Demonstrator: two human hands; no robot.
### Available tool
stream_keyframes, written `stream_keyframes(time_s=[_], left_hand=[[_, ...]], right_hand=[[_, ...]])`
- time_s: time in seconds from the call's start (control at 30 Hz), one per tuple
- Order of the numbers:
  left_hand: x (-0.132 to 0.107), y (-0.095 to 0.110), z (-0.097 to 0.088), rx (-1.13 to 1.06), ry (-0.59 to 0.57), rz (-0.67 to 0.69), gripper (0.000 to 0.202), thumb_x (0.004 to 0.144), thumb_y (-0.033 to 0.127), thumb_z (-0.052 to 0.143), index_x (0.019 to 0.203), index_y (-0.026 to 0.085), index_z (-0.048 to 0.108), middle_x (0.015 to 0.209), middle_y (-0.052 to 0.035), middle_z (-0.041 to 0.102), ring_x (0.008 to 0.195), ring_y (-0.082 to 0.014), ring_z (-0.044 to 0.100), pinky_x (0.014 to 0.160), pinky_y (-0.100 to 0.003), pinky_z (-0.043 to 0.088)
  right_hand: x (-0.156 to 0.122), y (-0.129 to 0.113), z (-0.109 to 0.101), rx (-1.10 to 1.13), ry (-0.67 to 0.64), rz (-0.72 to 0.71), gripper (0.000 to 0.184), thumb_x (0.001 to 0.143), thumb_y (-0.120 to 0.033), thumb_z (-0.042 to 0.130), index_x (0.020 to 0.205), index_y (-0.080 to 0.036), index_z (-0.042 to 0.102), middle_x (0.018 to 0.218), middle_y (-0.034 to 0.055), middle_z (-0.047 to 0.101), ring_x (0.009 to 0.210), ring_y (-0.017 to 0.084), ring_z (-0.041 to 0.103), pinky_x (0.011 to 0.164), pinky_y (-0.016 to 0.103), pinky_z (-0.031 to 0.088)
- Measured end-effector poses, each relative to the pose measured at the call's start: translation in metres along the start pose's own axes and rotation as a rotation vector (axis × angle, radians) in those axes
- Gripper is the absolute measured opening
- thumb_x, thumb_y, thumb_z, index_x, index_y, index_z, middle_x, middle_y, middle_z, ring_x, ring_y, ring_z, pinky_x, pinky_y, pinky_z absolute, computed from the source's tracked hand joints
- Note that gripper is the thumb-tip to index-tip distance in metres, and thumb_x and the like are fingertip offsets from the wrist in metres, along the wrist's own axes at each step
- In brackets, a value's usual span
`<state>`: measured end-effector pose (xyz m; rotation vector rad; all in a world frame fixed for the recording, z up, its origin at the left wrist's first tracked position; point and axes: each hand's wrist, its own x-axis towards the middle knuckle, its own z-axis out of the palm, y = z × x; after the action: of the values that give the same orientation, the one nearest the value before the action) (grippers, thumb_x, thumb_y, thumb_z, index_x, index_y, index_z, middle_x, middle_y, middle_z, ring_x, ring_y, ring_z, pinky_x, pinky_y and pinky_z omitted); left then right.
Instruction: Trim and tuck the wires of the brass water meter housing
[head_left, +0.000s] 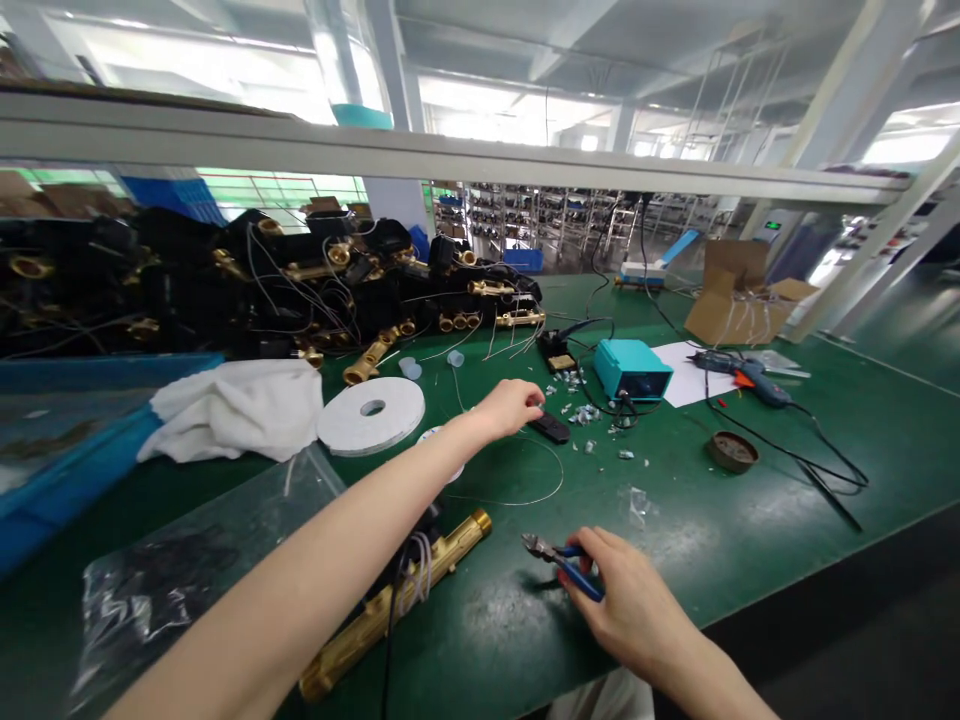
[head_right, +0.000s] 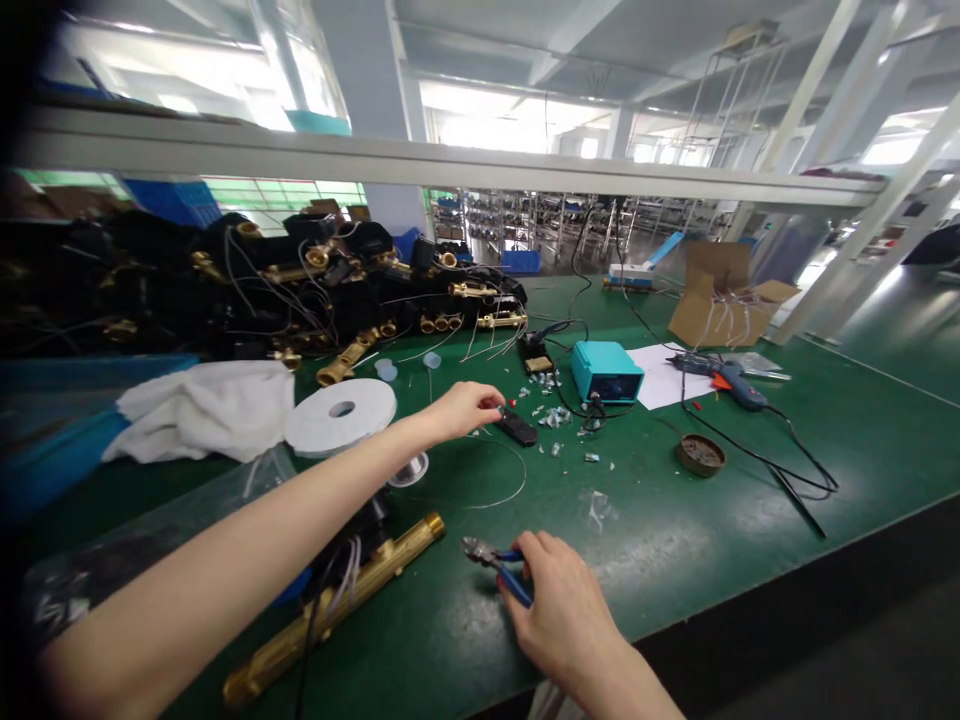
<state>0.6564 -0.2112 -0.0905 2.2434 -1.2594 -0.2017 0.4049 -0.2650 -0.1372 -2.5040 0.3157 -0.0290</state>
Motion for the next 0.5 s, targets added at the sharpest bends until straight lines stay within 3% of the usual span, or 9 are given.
stream_keyframes(time_s=[0.1,0.2,0.3,0.43,0.5], left_hand=[[0.007,0.017,0.014,-0.075,0.045,0.029,0.064,0.074,0.022,0.063,0.133,0.014,0.041,0.12,-0.0142,0.059,0.086,-0.0186,0.064,0.078,-0.027,0.049],[0.0,0.016,0.003,-0.101,0.089,0.032,0.079,0.075,0.024,0.063,0.143,0.015,0.022,0.141,-0.0176,0.037,0.095,-0.0187,0.061,0.081,-0.027,0.049],[-0.025,0.004,-0.025,-0.067,0.124,-0.022,0.067,0.077,0.024,0.06,0.138,0.014,0.033,0.138,-0.0156,0.041,0.097,-0.0198,0.06,0.082,-0.029,0.049],[-0.08,-0.016,-0.064,0.032,0.11,-0.111,0.026,0.081,0.024,0.051,0.101,0.014,0.065,0.103,-0.0076,0.065,0.092,-0.0209,0.06,0.084,-0.032,0.046],[-0.111,-0.023,-0.075,0.069,0.103,-0.143,0.026,0.084,0.027,0.046,0.09,0.016,0.068,0.094,-0.0055,0.067,0.089,-0.0206,0.06,0.083,-0.032,0.045]], right_hand=[[0.002,0.005,0.006,0.003,0.009,-0.008,0.009,0.081,-0.027,0.052,0.088,-0.022,0.055,0.081,0.0023,0.058,0.076,0.018,0.053,0.07,0.029,0.038],[0.004,0.008,0.01,-0.001,0.01,-0.015,0.008,0.082,-0.028,0.051,0.085,-0.021,0.055,0.08,0.0024,0.058,0.076,0.018,0.054,0.069,0.029,0.038],[0.007,0.004,0.013,-0.011,-0.009,-0.027,0.009,0.082,-0.029,0.05,0.084,-0.021,0.054,0.079,0.0027,0.057,0.075,0.018,0.054,0.067,0.028,0.038],[0.017,-0.008,0.016,-0.019,-0.026,-0.079,0.012,0.083,-0.03,0.049,0.088,-0.021,0.055,0.083,0.0039,0.058,0.078,0.019,0.054,0.069,0.029,0.04],[0.024,-0.016,0.019,-0.032,-0.028,-0.121,0.015,0.083,-0.03,0.05,0.092,-0.02,0.056,0.088,0.005,0.06,0.081,0.019,0.055,0.072,0.03,0.04]])
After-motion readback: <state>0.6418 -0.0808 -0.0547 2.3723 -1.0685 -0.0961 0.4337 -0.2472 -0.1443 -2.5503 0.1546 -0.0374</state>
